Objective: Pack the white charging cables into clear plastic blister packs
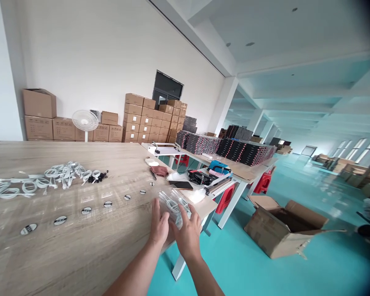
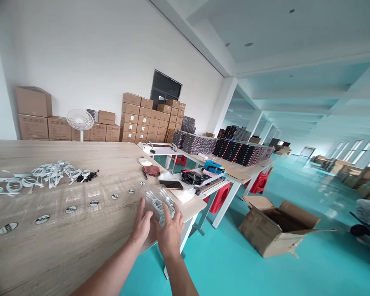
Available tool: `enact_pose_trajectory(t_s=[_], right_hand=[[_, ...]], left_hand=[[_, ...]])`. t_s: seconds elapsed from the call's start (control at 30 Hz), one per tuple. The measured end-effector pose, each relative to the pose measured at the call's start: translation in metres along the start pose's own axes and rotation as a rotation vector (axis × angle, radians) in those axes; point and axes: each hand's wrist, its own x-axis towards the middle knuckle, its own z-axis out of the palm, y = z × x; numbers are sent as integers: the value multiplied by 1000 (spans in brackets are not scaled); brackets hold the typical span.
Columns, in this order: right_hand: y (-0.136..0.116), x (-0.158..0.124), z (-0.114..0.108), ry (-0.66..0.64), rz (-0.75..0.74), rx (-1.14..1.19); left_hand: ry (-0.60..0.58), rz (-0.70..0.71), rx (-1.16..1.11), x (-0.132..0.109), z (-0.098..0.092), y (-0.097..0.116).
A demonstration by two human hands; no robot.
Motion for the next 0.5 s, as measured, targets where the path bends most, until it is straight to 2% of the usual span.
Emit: enact_pose_trajectory(t_s=[0.1, 0.2, 0.27, 0.37, 0.5], right_hand=[[-4, -5, -2, 59, -33, 34], [-21, -25, -12, 83, -118, 136], [-36, -41, -19, 17, -162, 251], [-55, -55, -21, -89, -66, 396], [-68, -40, -8, -205, 33, 446]], left_hand=[[-16, 11, -7, -2, -1, 3], [0, -7, -21, -1, -3, 7], [11, -39, -39, 2, -4, 10], [49, -89, -70, 6, -8, 12], [165, -73, -83, 1, -24, 21]])
